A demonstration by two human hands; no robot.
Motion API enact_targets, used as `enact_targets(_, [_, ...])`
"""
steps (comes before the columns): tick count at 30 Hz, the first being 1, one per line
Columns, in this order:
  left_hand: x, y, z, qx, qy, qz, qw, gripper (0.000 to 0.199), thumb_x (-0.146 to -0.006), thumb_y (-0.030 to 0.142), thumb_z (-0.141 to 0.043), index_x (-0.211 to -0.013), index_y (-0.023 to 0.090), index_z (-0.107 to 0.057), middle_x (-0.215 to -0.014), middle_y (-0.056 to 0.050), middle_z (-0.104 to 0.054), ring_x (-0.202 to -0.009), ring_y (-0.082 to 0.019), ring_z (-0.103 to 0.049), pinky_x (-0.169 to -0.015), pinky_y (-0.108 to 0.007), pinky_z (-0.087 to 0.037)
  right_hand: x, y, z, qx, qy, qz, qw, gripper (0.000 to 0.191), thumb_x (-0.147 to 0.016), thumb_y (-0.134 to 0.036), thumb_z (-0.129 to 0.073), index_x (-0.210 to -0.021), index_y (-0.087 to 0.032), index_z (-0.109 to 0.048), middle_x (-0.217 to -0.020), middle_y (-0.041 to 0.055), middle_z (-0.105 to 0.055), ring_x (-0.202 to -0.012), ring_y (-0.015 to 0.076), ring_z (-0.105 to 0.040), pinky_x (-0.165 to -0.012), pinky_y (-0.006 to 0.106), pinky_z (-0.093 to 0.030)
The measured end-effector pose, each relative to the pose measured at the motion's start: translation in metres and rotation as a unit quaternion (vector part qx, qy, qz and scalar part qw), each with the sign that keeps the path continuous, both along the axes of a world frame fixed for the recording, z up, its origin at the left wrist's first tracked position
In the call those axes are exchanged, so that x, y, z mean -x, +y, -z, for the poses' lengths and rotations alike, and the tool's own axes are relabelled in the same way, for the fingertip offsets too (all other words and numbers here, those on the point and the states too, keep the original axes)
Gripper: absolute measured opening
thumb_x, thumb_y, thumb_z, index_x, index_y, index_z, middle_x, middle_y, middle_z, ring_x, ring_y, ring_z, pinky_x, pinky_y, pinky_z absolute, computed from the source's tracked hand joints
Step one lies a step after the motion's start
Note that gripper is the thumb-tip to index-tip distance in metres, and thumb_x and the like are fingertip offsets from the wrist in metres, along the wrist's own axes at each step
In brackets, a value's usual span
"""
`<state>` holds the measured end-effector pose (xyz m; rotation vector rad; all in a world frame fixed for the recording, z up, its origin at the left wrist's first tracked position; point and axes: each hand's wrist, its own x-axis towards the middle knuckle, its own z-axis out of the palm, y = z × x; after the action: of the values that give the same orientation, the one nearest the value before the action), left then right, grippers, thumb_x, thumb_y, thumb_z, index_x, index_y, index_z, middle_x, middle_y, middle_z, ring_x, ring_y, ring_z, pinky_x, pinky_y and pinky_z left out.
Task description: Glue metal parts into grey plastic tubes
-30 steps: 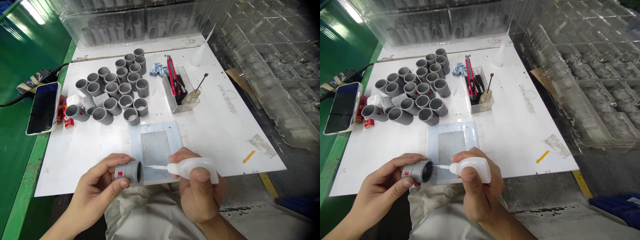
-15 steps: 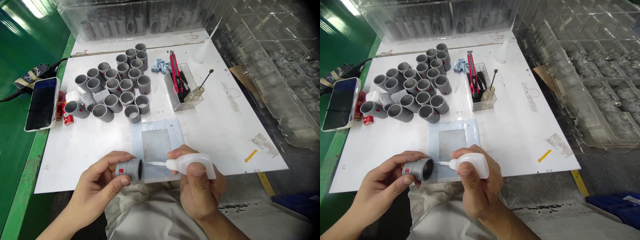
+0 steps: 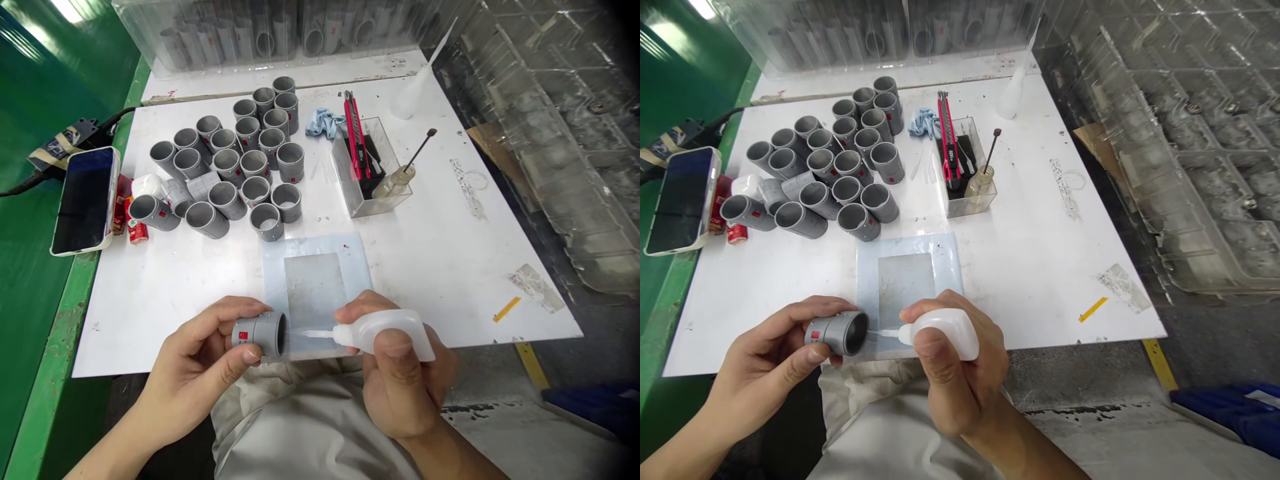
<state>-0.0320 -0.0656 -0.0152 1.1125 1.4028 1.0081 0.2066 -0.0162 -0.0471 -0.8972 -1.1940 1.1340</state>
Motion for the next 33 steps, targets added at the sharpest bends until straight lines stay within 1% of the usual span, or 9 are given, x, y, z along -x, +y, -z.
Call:
enact_targets(8, [0.0, 0.001, 0.001, -0.009, -0.01, 0.01, 1.0, 0.041, -0.097, 0.022, -0.085, -0.133, 0.041, -0.08, -0.134, -0.002, -0.079, -0.107, -0.016, -0.08, -0.083, -0.015, -0.066, 0.0, 0.01, -0.018, 0.067, 0.039, -0.031, 0.996, 0.029, -0.105, -0.048, -0.069, -0.096, -0.029, -0.088, -0.075, 0.0062, -0.076, -0.057, 0.02, -0.059, -0.044, 0.035, -0.04])
enact_targets(11, [0.001, 0.0, 0.0, -0.021, 0.012, 0.011, 1.0, 0.051, -0.091, 0.018, -0.09, -0.135, 0.043, -0.08, -0.135, -0.001, -0.079, -0.112, -0.017, -0.08, -0.087, -0.014, -0.065, 0.001, 0.012, -0.023, 0.108, 0.072, -0.002, 0.992, 0.032, -0.102, -0.054, -0.072, -0.09, -0.03, -0.089, -0.078, 0.0069, -0.079, -0.052, 0.0192, -0.059, -0.043, 0.036, -0.043])
enact_targets(14, [-0.003, -0.001, -0.002, -0.021, 0.029, -0.029, 0.999, 0.04, -0.087, 0.021, -0.094, -0.121, 0.039, -0.085, -0.134, -0.001, -0.082, -0.125, -0.021, -0.077, -0.092, -0.017, -0.065, 0.002, 0.012, -0.022, 0.114, 0.084, 0.035, 0.989, 0.035, -0.102, -0.057, -0.071, -0.087, -0.031, -0.089, -0.085, 0.0064, -0.082, -0.054, 0.0196, -0.061, -0.046, 0.038, -0.046])
enact_targets(17, [-0.012, -0.001, -0.007, 0.02, 0.026, -0.103, 0.994, 0.038, -0.084, 0.034, -0.098, -0.12, 0.036, -0.085, -0.113, 0.0, -0.087, -0.095, -0.016, -0.082, -0.08, -0.014, -0.065, 0.004, 0.011, -0.019, 0.118, 0.082, 0.041, 0.989, 0.035, -0.104, -0.057, -0.07, -0.09, -0.032, -0.089, -0.085, 0.0068, -0.082, -0.057, 0.0208, -0.063, -0.05, 0.041, -0.049])
enact_targets(20, [-0.019, -0.002, -0.009, 0.049, 0.018, -0.122, 0.991, 0.041, -0.085, 0.04, -0.097, -0.123, 0.034, -0.083, -0.091, 0.002, -0.085, -0.072, -0.014, -0.078, -0.071, -0.018, -0.066, 0.006, 0.01, -0.017, 0.114, 0.072, 0.044, 0.99, 0.033, -0.106, -0.054, -0.068, -0.093, -0.031, -0.089, -0.086, 0.0052, -0.082, -0.061, 0.0201, -0.067, -0.055, 0.039, -0.052])
enact_targets(23, [-0.017, -0.002, -0.005, 0.041, 0.024, -0.116, 0.992, 0.038, -0.087, 0.036, -0.095, -0.122, 0.033, -0.082, -0.115, -0.001, -0.086, -0.093, -0.018, -0.083, -0.082, -0.02, -0.068, 0.007, 0.011, -0.016, 0.11, 0.068, 0.045, 0.991, 0.033, -0.108, -0.05, -0.067, -0.094, -0.028, -0.088, -0.092, 0.0034, -0.084, -0.064, 0.0178, -0.07, -0.057, 0.035, -0.056])
enact_targets(26, [-0.007, -0.004, 0.002, -0.001, 0.036, -0.061, 0.997, 0.034, -0.091, 0.029, -0.092, -0.122, 0.034, -0.082, -0.137, -0.003, -0.08, -0.122, -0.02, -0.078, -0.098, -0.018, -0.064, 0.008, 0.011, -0.016, 0.108, 0.066, 0.039, 0.991, 0.032, -0.109, -0.048, -0.067, -0.094, -0.028, -0.087, -0.096, 0.0031, -0.084, -0.066, 0.0165, -0.07, -0.058, 0.033, -0.057])
enact_targets(29, [0.0, -0.005, 0.007, -0.038, 0.033, -0.004, 0.999, 0.036, -0.094, 0.019, -0.088, -0.124, 0.037, -0.08, -0.138, -0.003, -0.079, -0.132, -0.02, -0.074, -0.103, -0.018, -0.062, 0.008, 0.011, -0.015, 0.103, 0.052, 0.032, 0.993, 0.031, -0.11, -0.045, -0.065, -0.098, -0.029, -0.087, -0.097, 0.0026, -0.084, -0.067, 0.0158, -0.069, -0.061, 0.032, -0.057])
enact_targets(33, [-0.003, -0.006, 0.005, -0.056, 0.028, 0.008, 0.998, 0.04, -0.095, 0.015, -0.086, -0.125, 0.039, -0.08, -0.138, -0.002, -0.078, -0.132, -0.019, -0.073, -0.102, -0.017, -0.062, 0.008, 0.01, -0.014, 0.1, 0.038, 0.027, 0.994, 0.032, -0.111, -0.046, -0.063, -0.099, -0.028, -0.087, -0.093, 0.0028, -0.082, -0.068, 0.0165, -0.069, -0.062, 0.032, -0.056])
